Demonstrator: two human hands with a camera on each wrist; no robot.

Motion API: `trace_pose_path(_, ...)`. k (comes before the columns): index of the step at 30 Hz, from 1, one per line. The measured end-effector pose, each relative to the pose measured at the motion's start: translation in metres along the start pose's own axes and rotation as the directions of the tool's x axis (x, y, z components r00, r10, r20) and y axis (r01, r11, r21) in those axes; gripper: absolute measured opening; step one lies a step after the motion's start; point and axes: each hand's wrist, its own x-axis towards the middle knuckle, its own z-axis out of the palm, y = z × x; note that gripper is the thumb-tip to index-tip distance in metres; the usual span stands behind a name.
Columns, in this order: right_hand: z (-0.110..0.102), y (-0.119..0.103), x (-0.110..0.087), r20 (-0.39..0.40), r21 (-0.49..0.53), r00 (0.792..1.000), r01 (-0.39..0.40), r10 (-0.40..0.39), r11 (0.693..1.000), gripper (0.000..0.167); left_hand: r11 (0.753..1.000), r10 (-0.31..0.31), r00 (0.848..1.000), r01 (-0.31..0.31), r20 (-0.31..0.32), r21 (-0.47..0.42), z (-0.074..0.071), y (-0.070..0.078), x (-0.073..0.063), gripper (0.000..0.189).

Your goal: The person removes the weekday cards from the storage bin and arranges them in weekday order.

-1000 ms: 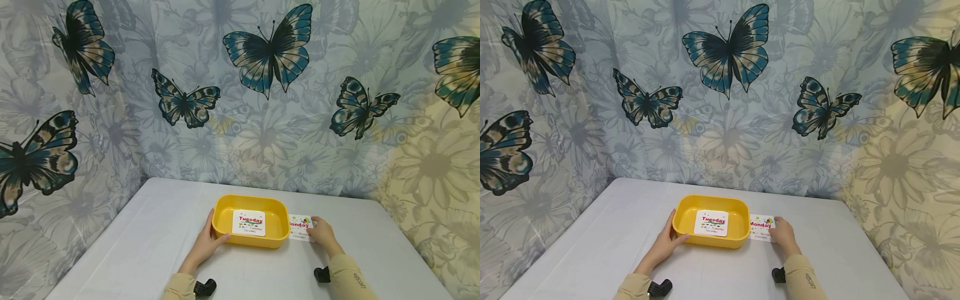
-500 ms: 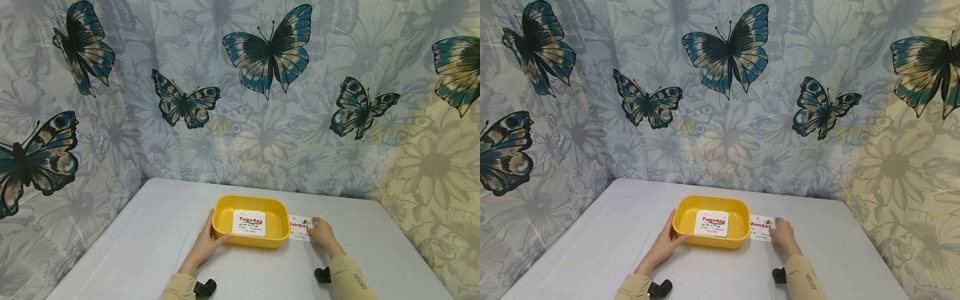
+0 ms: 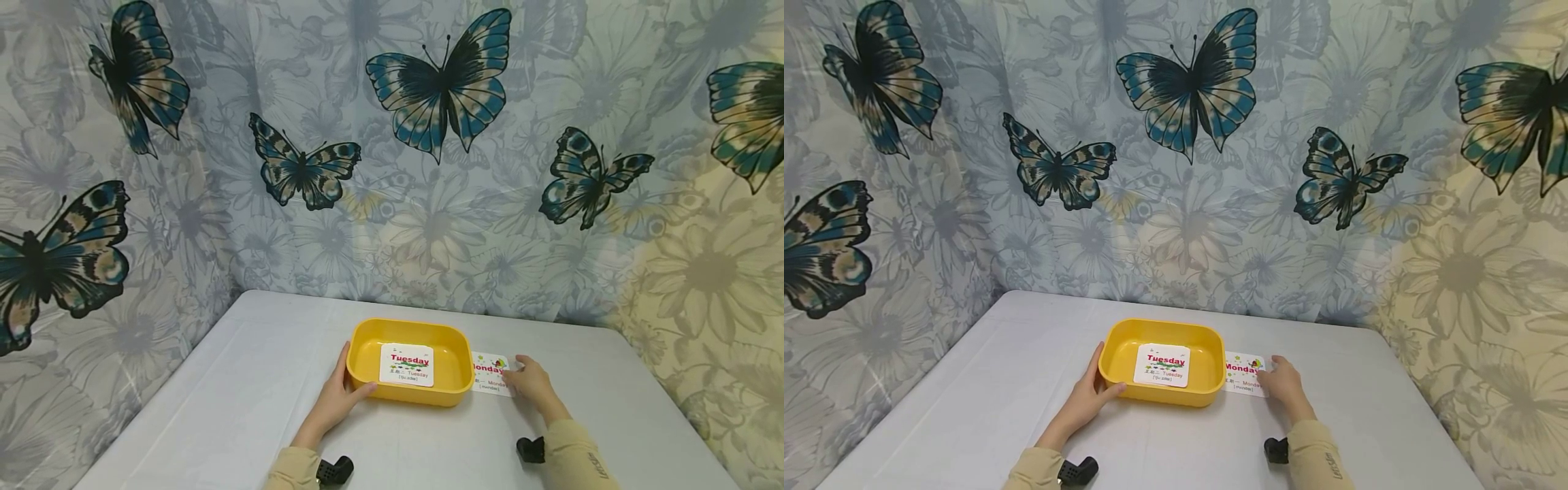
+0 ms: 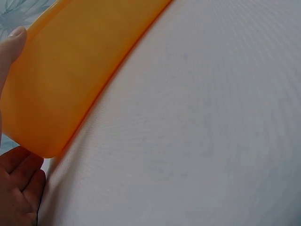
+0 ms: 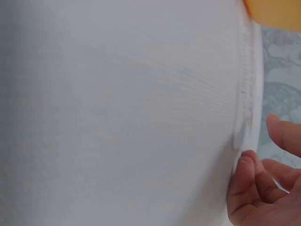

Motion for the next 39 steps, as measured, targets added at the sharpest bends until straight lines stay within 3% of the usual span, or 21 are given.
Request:
trace_pose_path(6,-0.006,0.005,0.0,0.015,0.149,1.0,-0.025,0.023,0.988,0.062,1.0,0.006,1.0,-0.006,0.002,0.003,0.0,-0.001,0.0,0.103)
trace_pose_path(12,-0.009,-0.005,-0.001,0.006,0.209,0.999,-0.054,0.054,0.976,0.068,1.0,0.002,1.0,-0.002,0.001,0.001,0.001,0.0,0.0,0.103)
trace_pose_path(24,-0.003,-0.046,-0.007,-0.055,0.257,0.998,0.021,-0.007,0.966,0.065,1.0,0.002,1.0,-0.002,0.004,-0.001,0.002,0.0,0.001,0.102)
trace_pose_path(39,0.029,-0.095,-0.012,0.016,0.326,0.987,0.147,-0.161,0.934,0.059,1.0,-0.016,1.0,0.016,-0.001,0.003,0.001,0.002,-0.001,0.1)
